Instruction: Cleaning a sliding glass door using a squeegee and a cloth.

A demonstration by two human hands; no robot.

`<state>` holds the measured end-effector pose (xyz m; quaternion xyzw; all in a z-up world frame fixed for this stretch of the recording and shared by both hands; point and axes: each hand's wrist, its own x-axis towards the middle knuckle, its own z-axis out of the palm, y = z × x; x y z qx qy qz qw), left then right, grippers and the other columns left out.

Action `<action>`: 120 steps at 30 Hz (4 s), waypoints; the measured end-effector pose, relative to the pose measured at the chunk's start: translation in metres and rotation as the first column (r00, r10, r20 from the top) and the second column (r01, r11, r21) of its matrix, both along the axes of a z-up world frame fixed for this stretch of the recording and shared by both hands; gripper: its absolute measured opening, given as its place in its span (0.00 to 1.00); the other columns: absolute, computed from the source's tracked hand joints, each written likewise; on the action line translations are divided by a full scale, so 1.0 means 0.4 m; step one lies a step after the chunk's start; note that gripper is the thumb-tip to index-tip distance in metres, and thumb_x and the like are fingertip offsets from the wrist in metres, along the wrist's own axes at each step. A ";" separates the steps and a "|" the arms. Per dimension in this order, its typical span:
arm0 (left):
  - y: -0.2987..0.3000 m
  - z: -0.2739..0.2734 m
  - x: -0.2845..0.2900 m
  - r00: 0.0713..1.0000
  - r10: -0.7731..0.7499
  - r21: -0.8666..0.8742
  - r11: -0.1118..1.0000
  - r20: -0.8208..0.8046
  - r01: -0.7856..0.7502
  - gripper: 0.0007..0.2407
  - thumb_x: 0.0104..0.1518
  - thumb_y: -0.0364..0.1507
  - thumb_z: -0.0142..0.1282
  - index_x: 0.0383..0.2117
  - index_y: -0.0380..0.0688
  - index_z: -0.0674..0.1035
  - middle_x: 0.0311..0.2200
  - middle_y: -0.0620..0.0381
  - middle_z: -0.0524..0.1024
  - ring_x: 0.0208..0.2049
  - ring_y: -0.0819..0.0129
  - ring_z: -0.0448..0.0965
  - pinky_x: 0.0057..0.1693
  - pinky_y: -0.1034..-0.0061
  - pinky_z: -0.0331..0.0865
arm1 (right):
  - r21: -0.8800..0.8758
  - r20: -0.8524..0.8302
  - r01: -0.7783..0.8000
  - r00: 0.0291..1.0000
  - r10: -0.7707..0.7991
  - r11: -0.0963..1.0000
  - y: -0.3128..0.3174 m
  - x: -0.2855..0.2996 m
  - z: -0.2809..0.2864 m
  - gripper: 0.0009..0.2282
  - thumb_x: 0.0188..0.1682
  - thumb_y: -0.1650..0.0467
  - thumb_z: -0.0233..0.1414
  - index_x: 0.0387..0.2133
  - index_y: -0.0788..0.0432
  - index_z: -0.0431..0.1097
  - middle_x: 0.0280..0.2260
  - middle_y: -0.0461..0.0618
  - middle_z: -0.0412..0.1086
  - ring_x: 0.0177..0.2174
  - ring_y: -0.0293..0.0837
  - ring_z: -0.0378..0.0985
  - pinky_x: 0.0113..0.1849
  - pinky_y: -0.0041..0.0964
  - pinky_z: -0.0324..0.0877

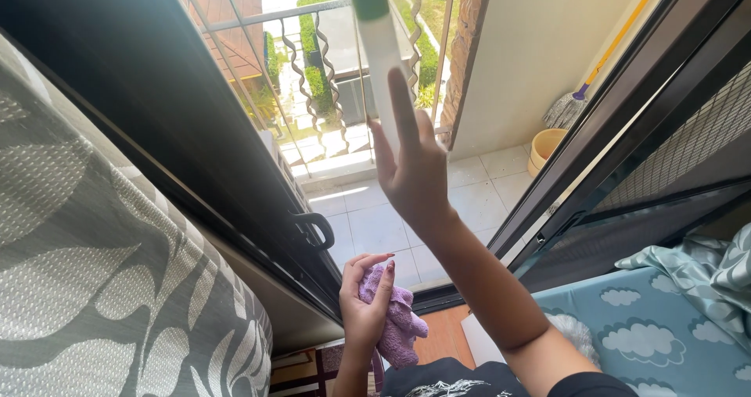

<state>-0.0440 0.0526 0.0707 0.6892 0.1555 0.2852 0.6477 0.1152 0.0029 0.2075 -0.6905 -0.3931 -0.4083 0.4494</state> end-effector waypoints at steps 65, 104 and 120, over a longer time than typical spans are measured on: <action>-0.067 -0.164 0.041 1.000 0.019 -0.248 0.969 0.020 -0.014 0.13 0.67 0.30 0.49 0.55 0.39 0.73 0.53 0.53 0.71 0.52 0.69 0.73 0.61 0.73 0.67 | 0.085 -0.628 -0.078 0.770 0.115 0.993 -0.480 -0.225 -0.768 0.29 0.58 0.72 0.51 0.72 0.56 0.47 0.37 0.49 0.74 0.33 0.40 0.77 0.36 0.37 0.73; -0.008 -0.323 0.064 0.995 -0.017 -0.754 0.651 0.102 0.089 0.23 0.68 0.47 0.34 0.48 0.36 0.70 0.44 0.44 0.76 0.46 0.58 0.82 0.54 0.62 0.79 | 0.038 -0.939 -0.410 0.297 0.173 0.911 -0.521 -0.266 -0.886 0.17 0.55 0.62 0.50 0.50 0.61 0.67 0.18 0.48 0.69 0.19 0.38 0.74 0.25 0.33 0.67; 0.010 -0.200 -0.010 0.958 -0.185 -0.855 0.438 0.217 0.278 0.17 0.73 0.38 0.35 0.45 0.37 0.75 0.36 0.50 0.78 0.37 0.64 0.81 0.44 0.69 0.78 | -0.092 -0.955 -0.349 0.297 0.018 0.933 -0.624 -0.255 -1.086 0.18 0.54 0.61 0.54 0.51 0.61 0.69 0.30 0.51 0.77 0.30 0.41 0.80 0.35 0.36 0.72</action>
